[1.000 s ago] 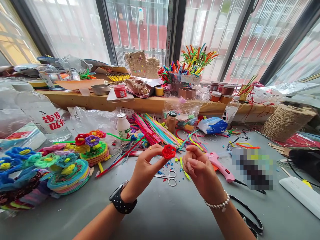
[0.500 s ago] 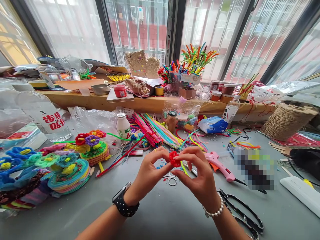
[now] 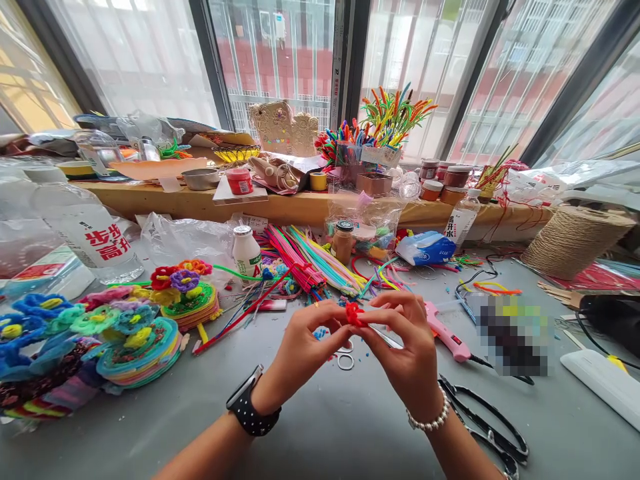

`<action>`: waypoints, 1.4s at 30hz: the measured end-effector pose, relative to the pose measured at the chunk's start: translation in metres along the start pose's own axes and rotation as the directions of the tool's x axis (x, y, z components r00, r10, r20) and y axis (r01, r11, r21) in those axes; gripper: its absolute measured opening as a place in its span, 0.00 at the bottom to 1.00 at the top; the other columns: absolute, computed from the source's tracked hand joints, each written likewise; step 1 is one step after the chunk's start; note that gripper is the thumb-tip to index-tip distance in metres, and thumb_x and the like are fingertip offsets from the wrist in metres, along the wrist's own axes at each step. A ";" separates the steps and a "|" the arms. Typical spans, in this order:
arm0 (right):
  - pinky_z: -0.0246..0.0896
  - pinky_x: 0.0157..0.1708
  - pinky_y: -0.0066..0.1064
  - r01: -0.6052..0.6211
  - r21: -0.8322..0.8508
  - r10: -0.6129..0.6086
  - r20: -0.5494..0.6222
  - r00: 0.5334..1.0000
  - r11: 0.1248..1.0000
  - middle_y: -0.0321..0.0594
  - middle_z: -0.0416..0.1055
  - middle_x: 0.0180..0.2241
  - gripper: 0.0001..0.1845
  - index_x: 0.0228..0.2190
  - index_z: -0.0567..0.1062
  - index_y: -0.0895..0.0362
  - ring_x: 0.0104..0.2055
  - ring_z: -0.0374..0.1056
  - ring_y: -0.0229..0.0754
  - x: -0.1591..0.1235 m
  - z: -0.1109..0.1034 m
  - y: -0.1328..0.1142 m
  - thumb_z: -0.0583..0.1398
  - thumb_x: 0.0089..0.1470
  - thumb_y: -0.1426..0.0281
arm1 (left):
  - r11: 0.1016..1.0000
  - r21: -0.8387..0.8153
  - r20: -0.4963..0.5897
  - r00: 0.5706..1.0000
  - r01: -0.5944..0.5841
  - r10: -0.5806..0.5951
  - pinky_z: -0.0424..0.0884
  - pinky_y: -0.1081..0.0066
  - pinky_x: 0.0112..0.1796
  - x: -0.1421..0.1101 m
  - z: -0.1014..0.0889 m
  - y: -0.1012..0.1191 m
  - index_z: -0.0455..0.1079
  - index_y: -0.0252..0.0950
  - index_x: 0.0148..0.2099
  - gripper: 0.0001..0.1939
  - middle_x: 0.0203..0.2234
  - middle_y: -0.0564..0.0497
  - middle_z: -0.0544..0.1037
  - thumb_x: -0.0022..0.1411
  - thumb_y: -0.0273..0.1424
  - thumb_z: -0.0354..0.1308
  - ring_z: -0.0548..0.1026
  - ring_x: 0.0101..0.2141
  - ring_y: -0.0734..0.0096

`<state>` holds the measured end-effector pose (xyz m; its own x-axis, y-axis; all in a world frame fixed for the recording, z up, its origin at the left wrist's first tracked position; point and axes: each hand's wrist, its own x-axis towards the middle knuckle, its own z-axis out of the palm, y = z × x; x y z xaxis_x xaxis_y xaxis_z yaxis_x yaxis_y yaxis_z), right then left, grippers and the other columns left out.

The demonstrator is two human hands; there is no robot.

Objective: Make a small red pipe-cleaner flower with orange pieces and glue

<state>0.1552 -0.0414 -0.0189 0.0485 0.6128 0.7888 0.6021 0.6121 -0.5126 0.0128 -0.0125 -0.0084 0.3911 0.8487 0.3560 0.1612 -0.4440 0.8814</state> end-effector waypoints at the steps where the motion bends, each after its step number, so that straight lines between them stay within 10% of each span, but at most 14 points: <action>1: 0.58 0.28 0.32 -0.006 -0.016 0.006 -0.004 1.000 1.000 0.39 0.62 0.32 0.05 0.27 0.73 0.53 0.36 0.58 0.42 0.000 0.000 0.000 0.61 0.43 0.72 | 0.999 -0.030 0.016 0.999 0.028 -0.028 0.66 0.76 0.23 0.000 0.000 0.000 0.69 0.32 0.28 0.07 0.20 0.52 0.72 0.51 0.31 0.54 0.69 0.20 0.76; 25: 0.58 0.33 0.35 -0.075 0.070 0.070 0.071 0.995 0.995 0.39 0.60 0.33 0.03 0.26 0.73 0.53 0.39 0.59 0.42 0.001 -0.003 0.001 0.60 0.44 0.73 | 0.938 0.245 -0.006 0.967 -0.244 0.253 0.66 0.77 0.25 -0.002 -0.004 -0.007 0.70 0.34 0.26 0.05 0.19 0.52 0.75 0.52 0.26 0.53 0.70 0.21 0.77; 42: 0.60 0.29 0.33 0.149 -0.132 -0.135 0.103 0.985 0.980 0.42 0.64 0.35 0.11 0.34 0.73 0.54 0.38 0.58 0.42 0.005 -0.008 0.005 0.56 0.48 0.78 | 0.967 -0.164 0.150 0.974 0.194 -0.170 0.67 0.76 0.25 0.002 -0.005 -0.004 0.64 0.32 0.26 0.08 0.18 0.54 0.70 0.53 0.32 0.52 0.70 0.22 0.76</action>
<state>0.1647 -0.0394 -0.0143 -0.1162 0.5726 0.8116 0.7023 0.6252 -0.3406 0.0088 -0.0074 -0.0097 0.4890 0.8592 0.1501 0.0829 -0.2171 0.9726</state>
